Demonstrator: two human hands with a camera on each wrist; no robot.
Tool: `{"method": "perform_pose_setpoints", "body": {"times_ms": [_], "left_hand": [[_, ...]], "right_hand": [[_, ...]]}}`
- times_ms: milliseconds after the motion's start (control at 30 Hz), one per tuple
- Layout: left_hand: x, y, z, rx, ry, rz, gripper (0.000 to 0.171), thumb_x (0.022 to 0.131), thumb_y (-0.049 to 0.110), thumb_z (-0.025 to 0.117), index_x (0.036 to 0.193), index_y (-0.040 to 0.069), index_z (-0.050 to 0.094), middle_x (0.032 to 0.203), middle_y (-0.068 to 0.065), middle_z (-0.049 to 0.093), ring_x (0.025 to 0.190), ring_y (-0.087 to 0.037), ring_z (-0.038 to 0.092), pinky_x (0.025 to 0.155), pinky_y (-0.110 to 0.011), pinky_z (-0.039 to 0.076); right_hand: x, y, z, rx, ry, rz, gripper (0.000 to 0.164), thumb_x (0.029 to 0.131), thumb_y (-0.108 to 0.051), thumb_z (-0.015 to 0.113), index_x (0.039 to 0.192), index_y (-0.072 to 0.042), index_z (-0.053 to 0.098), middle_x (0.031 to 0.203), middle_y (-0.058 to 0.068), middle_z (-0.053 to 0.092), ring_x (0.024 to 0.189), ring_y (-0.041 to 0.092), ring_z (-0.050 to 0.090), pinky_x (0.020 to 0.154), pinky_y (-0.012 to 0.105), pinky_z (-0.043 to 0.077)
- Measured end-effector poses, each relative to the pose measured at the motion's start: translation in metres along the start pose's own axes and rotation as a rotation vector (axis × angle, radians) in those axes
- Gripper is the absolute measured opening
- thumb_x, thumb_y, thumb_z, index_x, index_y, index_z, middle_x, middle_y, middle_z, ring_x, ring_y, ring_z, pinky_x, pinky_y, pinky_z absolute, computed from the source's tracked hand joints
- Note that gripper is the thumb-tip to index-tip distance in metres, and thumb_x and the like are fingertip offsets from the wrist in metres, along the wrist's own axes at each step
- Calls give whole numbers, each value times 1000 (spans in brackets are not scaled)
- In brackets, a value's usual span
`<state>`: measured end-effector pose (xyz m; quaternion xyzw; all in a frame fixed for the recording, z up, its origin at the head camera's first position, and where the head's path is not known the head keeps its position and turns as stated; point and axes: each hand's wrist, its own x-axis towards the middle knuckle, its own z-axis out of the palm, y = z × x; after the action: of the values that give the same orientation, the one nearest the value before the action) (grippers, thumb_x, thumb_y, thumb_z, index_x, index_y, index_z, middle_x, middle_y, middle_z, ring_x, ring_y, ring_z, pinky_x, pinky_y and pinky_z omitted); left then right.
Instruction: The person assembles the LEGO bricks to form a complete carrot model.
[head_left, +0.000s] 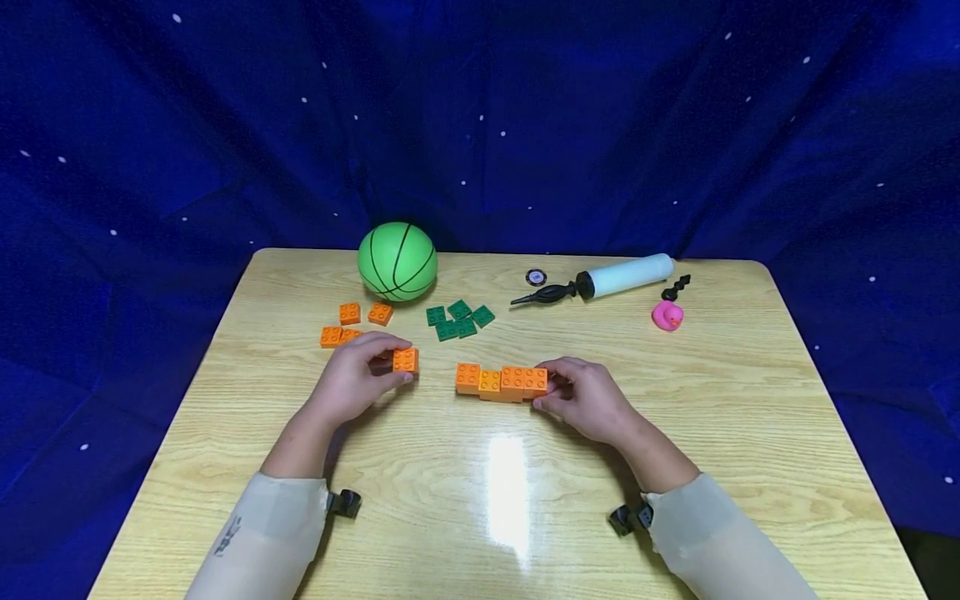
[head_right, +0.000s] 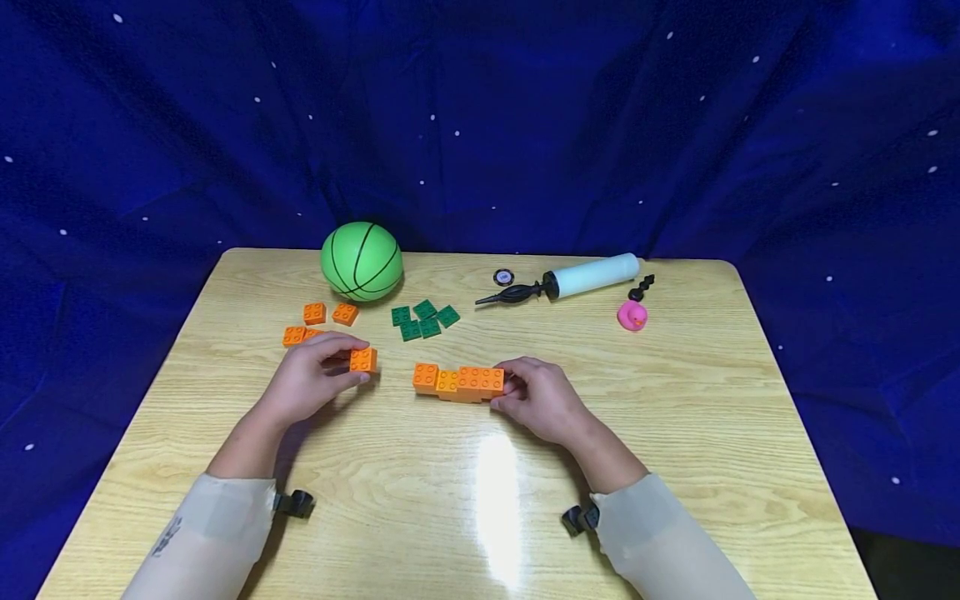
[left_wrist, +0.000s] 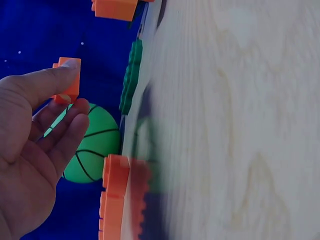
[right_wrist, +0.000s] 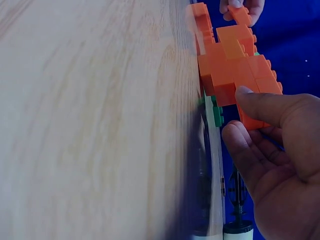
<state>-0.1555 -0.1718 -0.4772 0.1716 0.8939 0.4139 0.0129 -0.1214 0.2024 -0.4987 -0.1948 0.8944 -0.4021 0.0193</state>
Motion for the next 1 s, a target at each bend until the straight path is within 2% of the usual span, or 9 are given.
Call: {"method": "perform_pose_setpoints", "body": {"times_ms": [400, 600, 767, 1000], "left_hand": [[8, 18, 13, -99, -35, 50, 40, 85, 13, 88, 123, 15, 75, 123, 0, 67, 110, -20, 66, 93, -31, 58], [13, 29, 21, -152, -50, 84, 41, 84, 13, 88, 123, 13, 75, 123, -1, 67, 109, -21, 66, 91, -36, 60], [18, 37, 30, -149, -61, 131, 42, 84, 15, 89, 124, 11, 75, 123, 0, 69, 105, -19, 68, 91, -34, 59], [26, 47, 41, -115, -94, 162, 39, 84, 17, 89, 121, 17, 75, 121, 3, 69, 105, -16, 68, 90, -33, 59]], "right_hand": [[4, 3, -1, -9, -3, -5, 43, 85, -10, 87, 125, -2, 70, 102, 3, 70, 85, 12, 66, 74, 30, 60], [4, 4, -2, -13, -8, 7, 43, 85, -10, 87, 124, -3, 71, 100, 1, 69, 83, 12, 64, 72, 29, 58], [3, 6, -1, -14, -6, 13, 43, 85, -11, 88, 124, -4, 71, 98, 0, 69, 82, 11, 63, 71, 27, 57], [2, 5, 0, -8, -5, 17, 43, 84, -12, 88, 124, -4, 72, 96, -2, 67, 81, 12, 62, 70, 27, 56]]}}
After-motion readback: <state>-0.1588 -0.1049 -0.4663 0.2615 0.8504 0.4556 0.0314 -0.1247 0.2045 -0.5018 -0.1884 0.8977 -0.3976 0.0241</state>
